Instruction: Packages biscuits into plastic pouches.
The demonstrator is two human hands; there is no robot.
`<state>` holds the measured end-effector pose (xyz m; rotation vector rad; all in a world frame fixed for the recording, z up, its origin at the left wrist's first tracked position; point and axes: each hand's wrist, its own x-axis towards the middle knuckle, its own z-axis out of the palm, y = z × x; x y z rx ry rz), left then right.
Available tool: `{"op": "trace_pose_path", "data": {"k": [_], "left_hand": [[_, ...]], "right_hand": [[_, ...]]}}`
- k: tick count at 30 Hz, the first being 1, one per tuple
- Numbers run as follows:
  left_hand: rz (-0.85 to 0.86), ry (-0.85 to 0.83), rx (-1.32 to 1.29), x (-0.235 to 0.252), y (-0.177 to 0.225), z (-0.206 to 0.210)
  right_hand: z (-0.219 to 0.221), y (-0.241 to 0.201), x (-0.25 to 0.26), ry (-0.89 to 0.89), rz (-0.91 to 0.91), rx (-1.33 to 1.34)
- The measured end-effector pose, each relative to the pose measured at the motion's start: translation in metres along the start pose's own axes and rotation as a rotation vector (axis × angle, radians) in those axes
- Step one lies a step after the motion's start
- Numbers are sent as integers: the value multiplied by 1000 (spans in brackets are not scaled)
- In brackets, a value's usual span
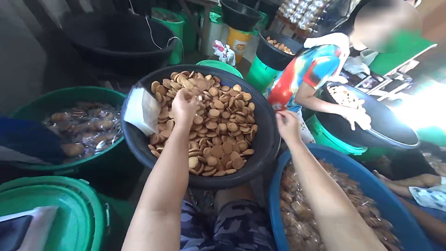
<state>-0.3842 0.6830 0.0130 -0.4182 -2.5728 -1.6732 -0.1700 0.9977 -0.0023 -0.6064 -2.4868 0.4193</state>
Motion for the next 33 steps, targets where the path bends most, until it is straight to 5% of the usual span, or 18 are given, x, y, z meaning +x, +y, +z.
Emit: {"op": "trace_pose_path", "data": {"k": [7,12,15,18,23,28,33], "left_hand": [[126,120,-97,4,-14,5],[146,218,-198,8,-17,4],[173,284,-299,11,-15,4],[175,300,-323,12,-15,6],[153,264,-316,9,-16,5],[89,272,-448,9,-12,2],[73,208,-425,5,-8,2]], "right_hand": [[132,-138,54,-617,-232,-212],[170,-141,61,-475,-322,-213],[159,-158,52,-291,-540,-80],[157,-181,32,-437,-691,-148],[161,-189,37,-540,-655,-186],[121,-185,48,-659,-280,-347],[147,-158,27,-714,-338,-308]]}}
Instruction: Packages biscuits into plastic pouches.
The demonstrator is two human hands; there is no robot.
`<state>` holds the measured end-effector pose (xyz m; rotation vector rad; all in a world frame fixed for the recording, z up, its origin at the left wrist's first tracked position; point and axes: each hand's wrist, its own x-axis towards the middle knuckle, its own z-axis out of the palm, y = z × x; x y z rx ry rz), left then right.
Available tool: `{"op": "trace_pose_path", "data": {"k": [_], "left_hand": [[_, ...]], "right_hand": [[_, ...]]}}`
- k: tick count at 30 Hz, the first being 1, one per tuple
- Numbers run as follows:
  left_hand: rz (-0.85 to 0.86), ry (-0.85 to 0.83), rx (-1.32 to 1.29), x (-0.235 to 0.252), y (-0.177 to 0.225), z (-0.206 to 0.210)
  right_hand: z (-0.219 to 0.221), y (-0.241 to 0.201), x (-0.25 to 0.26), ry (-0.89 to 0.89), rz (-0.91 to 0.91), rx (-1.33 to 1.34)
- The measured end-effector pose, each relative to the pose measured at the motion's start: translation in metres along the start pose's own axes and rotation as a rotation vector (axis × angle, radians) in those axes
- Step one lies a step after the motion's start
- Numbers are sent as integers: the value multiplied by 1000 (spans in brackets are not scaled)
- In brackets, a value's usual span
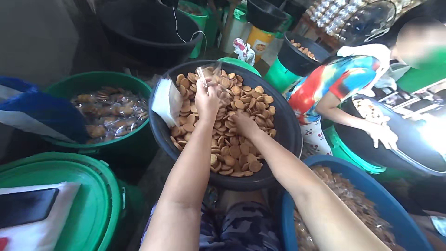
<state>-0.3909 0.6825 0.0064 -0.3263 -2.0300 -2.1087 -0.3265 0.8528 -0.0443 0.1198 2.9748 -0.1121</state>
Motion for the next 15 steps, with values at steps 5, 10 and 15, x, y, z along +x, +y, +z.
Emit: {"op": "trace_pose_path", "data": {"k": [5,10,15], "left_hand": [[104,123,-256,8,-1,-15],[10,417,-567,24,-1,-28],[30,478,-557,25,2,-32]], "right_hand": [[-18,17,0,173,140,406],[-26,0,-6,181,-90,631],[-23,-52,9,325,-438,407]]}}
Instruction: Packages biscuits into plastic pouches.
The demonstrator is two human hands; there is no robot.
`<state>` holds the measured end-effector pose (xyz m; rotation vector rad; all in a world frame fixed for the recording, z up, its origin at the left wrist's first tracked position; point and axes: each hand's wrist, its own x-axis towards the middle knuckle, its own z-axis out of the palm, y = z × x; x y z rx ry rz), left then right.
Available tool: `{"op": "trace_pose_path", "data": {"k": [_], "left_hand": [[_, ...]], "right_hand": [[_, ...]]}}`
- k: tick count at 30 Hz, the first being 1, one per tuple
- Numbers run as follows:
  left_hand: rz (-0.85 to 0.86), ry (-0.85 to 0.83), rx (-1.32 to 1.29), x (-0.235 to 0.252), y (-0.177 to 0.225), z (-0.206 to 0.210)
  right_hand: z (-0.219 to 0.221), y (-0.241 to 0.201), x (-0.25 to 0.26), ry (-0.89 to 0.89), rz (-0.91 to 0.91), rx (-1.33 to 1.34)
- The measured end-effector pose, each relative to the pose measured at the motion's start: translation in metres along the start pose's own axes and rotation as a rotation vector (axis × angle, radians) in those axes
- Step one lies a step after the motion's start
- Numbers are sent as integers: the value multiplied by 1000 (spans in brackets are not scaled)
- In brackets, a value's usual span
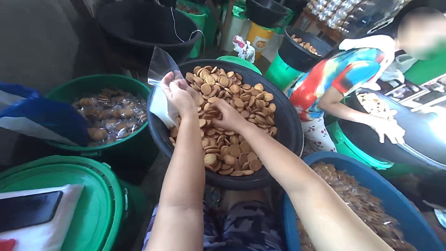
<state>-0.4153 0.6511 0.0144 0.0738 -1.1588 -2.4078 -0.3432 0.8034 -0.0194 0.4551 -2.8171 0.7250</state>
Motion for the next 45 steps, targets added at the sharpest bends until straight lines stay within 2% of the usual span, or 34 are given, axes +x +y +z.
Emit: {"op": "trace_pose_path", "data": {"k": [3,6,7,8,11,12,13,16,18,20,22,25,28,30,33,35,37,40,42,45], "left_hand": [[0,13,8,1,7,-2],[-14,36,3,1,12,-2],[-18,31,0,0,13,-1],[-14,25,-6,0,12,0],[41,-69,-14,-2,1,4],[72,-107,-1,-2,-3,5],[108,-133,23,-3,-5,6],[174,-225,110,-6,-8,3],[169,-279,131,-10,-6,4],[114,-414,191,-12,-7,3],[23,-538,391,-17,-7,6],[-126,-653,710,-30,-3,15],[-190,-753,930,-38,-4,17],[-182,-841,996,-42,-5,16],[-105,-1016,1101,-41,-5,17],[-86,-1136,1256,-42,-12,13],[-86,-1275,1367,-45,-23,9],[-63,-1411,1236,-49,-29,7],[-83,-1446,1159,-45,-28,8],[-153,-1441,1130,-45,-27,11]], "right_hand": [[13,-14,20,-157,-136,-201],[16,-30,31,-387,-147,-289],[19,-32,32,-409,-154,-314],[26,-29,30,-375,-186,-334],[58,0,26,-113,-373,-339],[58,1,26,-100,-363,-311],[53,-2,26,-90,-299,-261],[15,-8,18,-45,116,86],[-11,11,7,139,281,424],[-35,23,-11,356,429,869],[-56,26,-28,514,531,1197],[-63,26,-51,642,590,1294],[-58,35,-62,591,612,1272],[-59,37,-67,562,618,1263],[-60,41,-64,675,623,1316],[-58,45,-65,642,643,1245],[-56,44,-68,504,656,1068],[-54,37,-73,260,639,883],[-57,37,-72,146,633,869],[-60,40,-70,110,669,930]]}}
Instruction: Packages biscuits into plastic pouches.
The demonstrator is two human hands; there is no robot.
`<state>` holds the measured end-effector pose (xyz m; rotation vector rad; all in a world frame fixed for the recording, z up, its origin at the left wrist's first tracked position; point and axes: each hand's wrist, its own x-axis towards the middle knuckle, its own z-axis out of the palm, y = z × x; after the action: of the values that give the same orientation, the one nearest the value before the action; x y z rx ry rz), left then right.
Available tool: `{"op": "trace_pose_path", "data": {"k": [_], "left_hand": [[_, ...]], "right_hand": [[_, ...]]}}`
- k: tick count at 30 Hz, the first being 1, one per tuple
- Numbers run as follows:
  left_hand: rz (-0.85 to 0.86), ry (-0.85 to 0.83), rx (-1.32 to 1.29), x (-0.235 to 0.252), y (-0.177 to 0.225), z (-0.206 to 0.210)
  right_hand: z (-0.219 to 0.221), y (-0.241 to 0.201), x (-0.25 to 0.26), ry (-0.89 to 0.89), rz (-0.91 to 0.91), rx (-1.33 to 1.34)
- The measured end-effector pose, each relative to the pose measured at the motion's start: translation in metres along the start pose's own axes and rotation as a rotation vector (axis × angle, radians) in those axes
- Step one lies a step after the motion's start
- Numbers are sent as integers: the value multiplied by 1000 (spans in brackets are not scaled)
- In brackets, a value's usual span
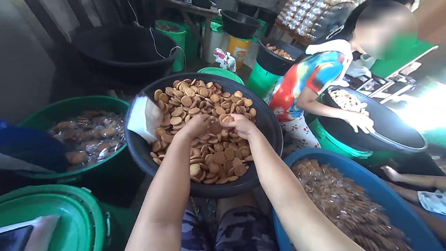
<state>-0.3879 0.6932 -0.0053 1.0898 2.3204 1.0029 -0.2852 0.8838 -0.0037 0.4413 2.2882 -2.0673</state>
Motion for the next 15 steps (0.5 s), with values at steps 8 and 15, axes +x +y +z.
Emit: {"op": "trace_pose_path", "data": {"k": [8,15], "left_hand": [[17,195,-12,-1,3,1],[-30,175,-105,3,6,5]], "right_hand": [[4,2,-7,-21,29,-24],[2,-6,-4,98,6,131]]}}
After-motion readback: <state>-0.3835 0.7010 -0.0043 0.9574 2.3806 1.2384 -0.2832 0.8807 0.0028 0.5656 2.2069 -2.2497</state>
